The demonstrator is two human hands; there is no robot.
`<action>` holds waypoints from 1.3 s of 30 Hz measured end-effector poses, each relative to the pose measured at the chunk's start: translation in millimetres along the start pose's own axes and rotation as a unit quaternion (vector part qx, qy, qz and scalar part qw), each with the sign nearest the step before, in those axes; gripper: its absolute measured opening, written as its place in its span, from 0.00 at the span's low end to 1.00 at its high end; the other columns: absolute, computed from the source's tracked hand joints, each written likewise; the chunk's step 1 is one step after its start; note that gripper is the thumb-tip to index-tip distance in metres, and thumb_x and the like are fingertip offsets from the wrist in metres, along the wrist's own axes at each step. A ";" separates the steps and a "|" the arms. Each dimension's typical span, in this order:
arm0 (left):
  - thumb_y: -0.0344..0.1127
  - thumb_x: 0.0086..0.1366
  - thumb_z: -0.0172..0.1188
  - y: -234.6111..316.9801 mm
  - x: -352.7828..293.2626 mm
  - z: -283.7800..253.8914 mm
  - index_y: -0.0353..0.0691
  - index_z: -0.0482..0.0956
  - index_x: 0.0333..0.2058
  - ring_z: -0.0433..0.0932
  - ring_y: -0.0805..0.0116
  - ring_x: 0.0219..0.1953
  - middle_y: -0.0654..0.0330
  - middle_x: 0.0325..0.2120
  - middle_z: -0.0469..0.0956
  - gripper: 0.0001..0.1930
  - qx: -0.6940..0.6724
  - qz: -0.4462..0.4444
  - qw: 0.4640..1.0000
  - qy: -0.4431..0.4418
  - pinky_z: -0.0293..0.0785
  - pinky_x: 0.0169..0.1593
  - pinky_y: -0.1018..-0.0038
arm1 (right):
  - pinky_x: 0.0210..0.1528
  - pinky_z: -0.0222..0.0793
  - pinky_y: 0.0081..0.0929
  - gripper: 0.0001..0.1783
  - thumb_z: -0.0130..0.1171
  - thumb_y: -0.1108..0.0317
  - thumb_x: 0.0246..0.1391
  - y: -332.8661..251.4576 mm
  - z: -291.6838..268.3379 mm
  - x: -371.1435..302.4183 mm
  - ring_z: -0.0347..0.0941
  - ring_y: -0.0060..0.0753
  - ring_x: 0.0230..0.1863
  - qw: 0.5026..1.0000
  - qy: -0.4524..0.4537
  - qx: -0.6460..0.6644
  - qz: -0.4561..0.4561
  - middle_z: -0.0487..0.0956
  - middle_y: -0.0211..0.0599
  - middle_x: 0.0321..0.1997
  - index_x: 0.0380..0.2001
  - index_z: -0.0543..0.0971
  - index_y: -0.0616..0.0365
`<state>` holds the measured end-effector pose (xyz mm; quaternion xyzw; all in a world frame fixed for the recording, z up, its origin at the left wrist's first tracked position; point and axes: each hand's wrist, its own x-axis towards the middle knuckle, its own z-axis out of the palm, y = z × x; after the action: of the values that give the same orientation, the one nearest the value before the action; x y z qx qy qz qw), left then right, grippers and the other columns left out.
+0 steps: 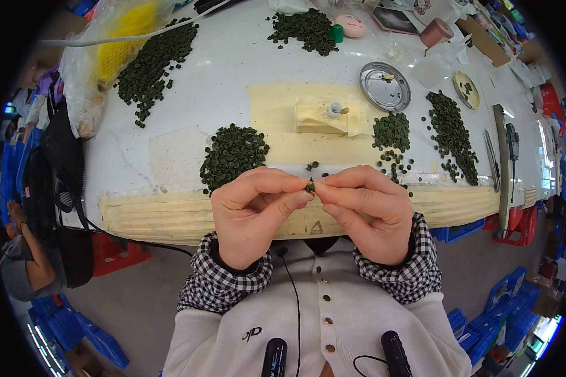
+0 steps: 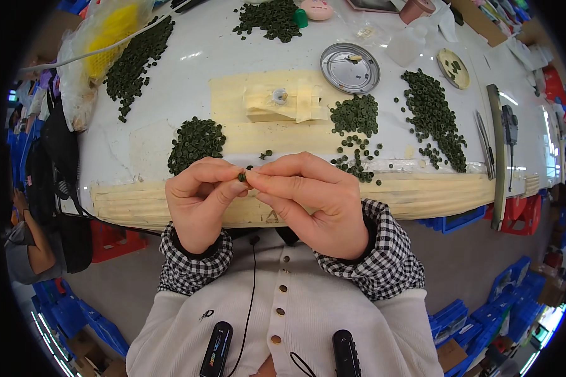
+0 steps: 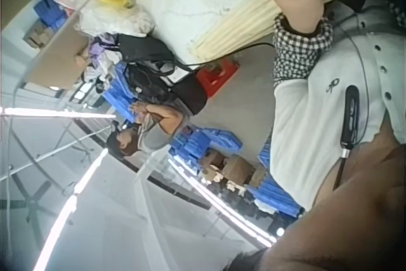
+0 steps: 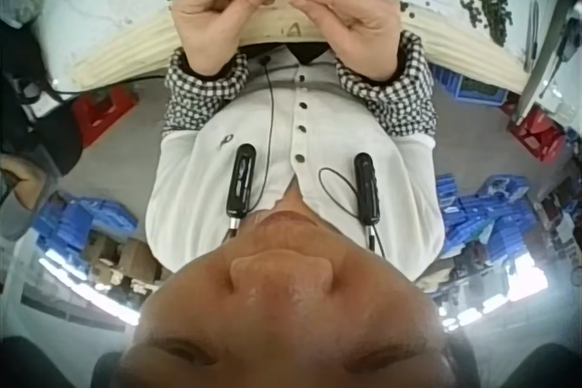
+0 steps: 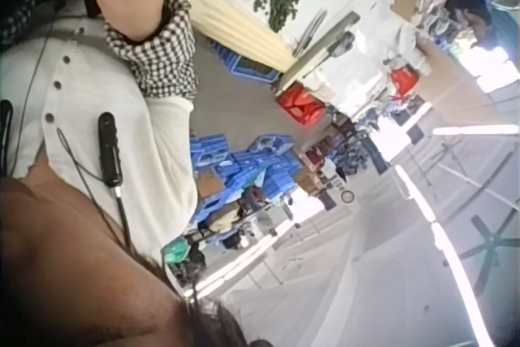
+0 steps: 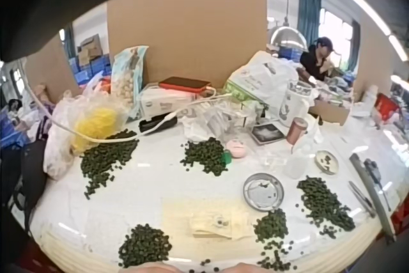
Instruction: Assembling small green components into a white base fixture on a workbench.
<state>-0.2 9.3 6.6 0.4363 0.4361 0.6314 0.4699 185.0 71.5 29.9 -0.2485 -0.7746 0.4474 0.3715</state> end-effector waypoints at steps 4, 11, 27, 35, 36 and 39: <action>0.16 0.57 0.64 -0.3 0.4 0.3 0.30 0.81 0.37 0.79 0.73 0.37 0.55 0.35 0.81 0.09 0.000 0.005 1.000 0.000 0.74 0.40 0.80 | 0.41 0.76 0.21 0.15 0.62 0.81 0.51 -2.1 0.0 0.3 0.79 0.30 0.39 1.000 0.006 -0.008 0.003 0.79 0.41 0.42 0.45 0.82 0.61; 0.16 0.57 0.64 0.2 -1.3 1.0 0.30 0.81 0.37 0.79 0.74 0.36 0.55 0.35 0.80 0.09 -0.006 -0.018 1.000 0.021 0.75 0.39 0.81 | 0.36 0.72 0.23 0.13 0.65 0.80 0.48 -7.3 -18.0 17.9 0.76 0.30 0.34 0.980 0.122 -0.154 -0.030 0.78 0.40 0.37 0.39 0.82 0.62; 0.17 0.58 0.63 -2.2 -1.4 -0.5 0.29 0.81 0.38 0.78 0.77 0.35 0.58 0.34 0.80 0.08 -0.004 -0.019 0.999 0.040 0.74 0.37 0.84 | 0.33 0.68 0.27 0.06 0.67 0.74 0.48 -1.3 -27.2 53.4 0.73 0.33 0.31 0.930 0.241 -0.246 -0.125 0.77 0.37 0.30 0.31 0.82 0.62; 0.17 0.58 0.63 1.8 -1.0 3.3 0.29 0.81 0.38 0.79 0.76 0.35 0.57 0.35 0.80 0.08 -0.008 -0.034 0.999 0.039 0.74 0.38 0.83 | 0.48 0.70 0.25 0.10 0.49 0.68 0.66 -13.4 -13.2 36.2 0.76 0.31 0.42 0.999 0.023 0.023 -0.041 0.75 0.43 0.39 0.40 0.69 0.67; 0.17 0.58 0.63 1.5 -1.0 3.4 0.29 0.81 0.38 0.79 0.76 0.35 0.57 0.35 0.80 0.09 -0.010 -0.034 0.999 0.038 0.74 0.38 0.83 | 0.49 0.70 0.25 0.10 0.49 0.68 0.66 -12.7 -12.6 35.5 0.76 0.31 0.42 0.999 0.009 0.027 -0.032 0.74 0.43 0.39 0.40 0.69 0.67; 0.17 0.58 0.63 -0.2 -0.8 1.4 0.29 0.81 0.38 0.79 0.76 0.36 0.57 0.35 0.80 0.09 -0.005 -0.026 0.999 0.027 0.74 0.39 0.83 | 0.49 0.71 0.25 0.11 0.49 0.68 0.66 -11.9 -10.7 35.1 0.77 0.31 0.43 0.999 -0.022 0.037 -0.008 0.74 0.43 0.40 0.41 0.68 0.67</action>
<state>1.3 8.8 6.6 0.4057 0.4565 0.6325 0.4764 171.8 96.4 56.2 -0.2186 -0.7672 0.4784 0.3671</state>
